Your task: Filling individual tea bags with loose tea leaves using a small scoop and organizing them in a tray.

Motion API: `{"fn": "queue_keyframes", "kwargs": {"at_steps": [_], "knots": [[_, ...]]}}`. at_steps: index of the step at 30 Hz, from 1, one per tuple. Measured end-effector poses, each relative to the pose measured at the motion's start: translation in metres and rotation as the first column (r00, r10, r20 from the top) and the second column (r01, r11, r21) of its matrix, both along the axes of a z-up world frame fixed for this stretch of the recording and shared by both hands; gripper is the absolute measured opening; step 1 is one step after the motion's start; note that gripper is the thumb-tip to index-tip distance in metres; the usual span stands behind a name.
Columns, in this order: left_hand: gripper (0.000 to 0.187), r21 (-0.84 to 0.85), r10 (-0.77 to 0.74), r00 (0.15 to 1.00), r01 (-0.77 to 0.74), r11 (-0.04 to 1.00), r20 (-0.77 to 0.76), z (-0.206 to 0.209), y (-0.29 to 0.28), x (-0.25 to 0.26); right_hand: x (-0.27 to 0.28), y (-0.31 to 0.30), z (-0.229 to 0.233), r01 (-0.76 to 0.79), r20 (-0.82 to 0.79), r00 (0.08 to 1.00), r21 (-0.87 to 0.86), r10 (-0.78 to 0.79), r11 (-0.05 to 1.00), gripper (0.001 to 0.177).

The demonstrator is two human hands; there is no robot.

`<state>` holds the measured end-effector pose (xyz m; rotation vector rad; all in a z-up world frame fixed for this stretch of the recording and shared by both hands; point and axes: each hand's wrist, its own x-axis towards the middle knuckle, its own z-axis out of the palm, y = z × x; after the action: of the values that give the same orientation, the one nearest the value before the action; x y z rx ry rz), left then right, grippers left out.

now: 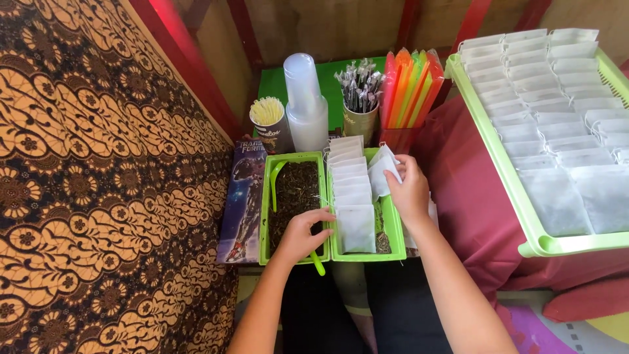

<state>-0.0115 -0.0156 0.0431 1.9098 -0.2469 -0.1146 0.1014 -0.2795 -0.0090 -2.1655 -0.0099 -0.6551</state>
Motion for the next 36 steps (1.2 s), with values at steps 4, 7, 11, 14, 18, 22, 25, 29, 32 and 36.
{"fn": "queue_keyframes", "kwargs": {"at_steps": [4,7,11,14,18,22,25,29,32,36], "knots": [[0.030,-0.006,0.002,1.000,-0.002,1.000,-0.002,0.000,0.000,-0.001,-0.011,-0.006,-0.006,0.037,0.330,0.944,-0.099,-0.002,0.994,0.035],[0.030,0.005,0.000,1.000,0.000,1.000,-0.013,0.001,-0.001,-0.002,-0.024,-0.003,-0.010,0.032,0.365,0.928,-0.281,0.076,0.959,0.015],[0.030,0.006,-0.005,1.000,0.005,1.000,-0.019,-0.002,-0.001,-0.001,-0.025,-0.001,-0.039,-0.083,0.026,0.991,-0.628,0.128,0.773,0.009],[0.030,0.009,0.004,1.000,-0.004,1.000,-0.010,0.001,-0.002,-0.002,-0.010,-0.004,-0.066,-0.076,0.020,0.991,-0.713,0.129,0.698,0.012],[0.029,0.014,0.004,1.000,-0.004,1.000,-0.010,0.000,-0.001,-0.002,0.001,-0.006,-0.070,-0.157,-0.030,0.981,-0.692,0.189,0.705,0.016],[0.029,0.015,0.004,1.000,-0.004,1.000,0.002,0.001,-0.001,-0.001,-0.003,-0.003,-0.066,-0.082,0.042,0.986,-0.714,0.160,0.696,0.017],[0.029,0.007,0.005,1.000,-0.005,1.000,0.001,-0.002,0.000,0.000,-0.017,0.000,-0.048,-0.031,0.084,0.988,-0.708,0.128,0.705,0.017],[0.030,0.012,0.003,1.000,-0.003,1.000,0.000,-0.006,0.001,0.002,-0.027,-0.001,-0.045,0.037,0.124,0.989,-0.733,0.080,0.679,0.016],[0.030,0.008,0.001,1.000,-0.001,1.000,0.001,-0.006,0.001,0.003,-0.032,-0.002,-0.040,0.053,0.136,0.988,-0.731,0.069,0.680,0.018],[0.029,0.009,0.000,1.000,0.000,1.000,0.001,-0.008,0.000,0.003,-0.038,-0.001,-0.021,-0.083,-0.018,0.995,-0.657,0.094,0.749,0.024]]}}
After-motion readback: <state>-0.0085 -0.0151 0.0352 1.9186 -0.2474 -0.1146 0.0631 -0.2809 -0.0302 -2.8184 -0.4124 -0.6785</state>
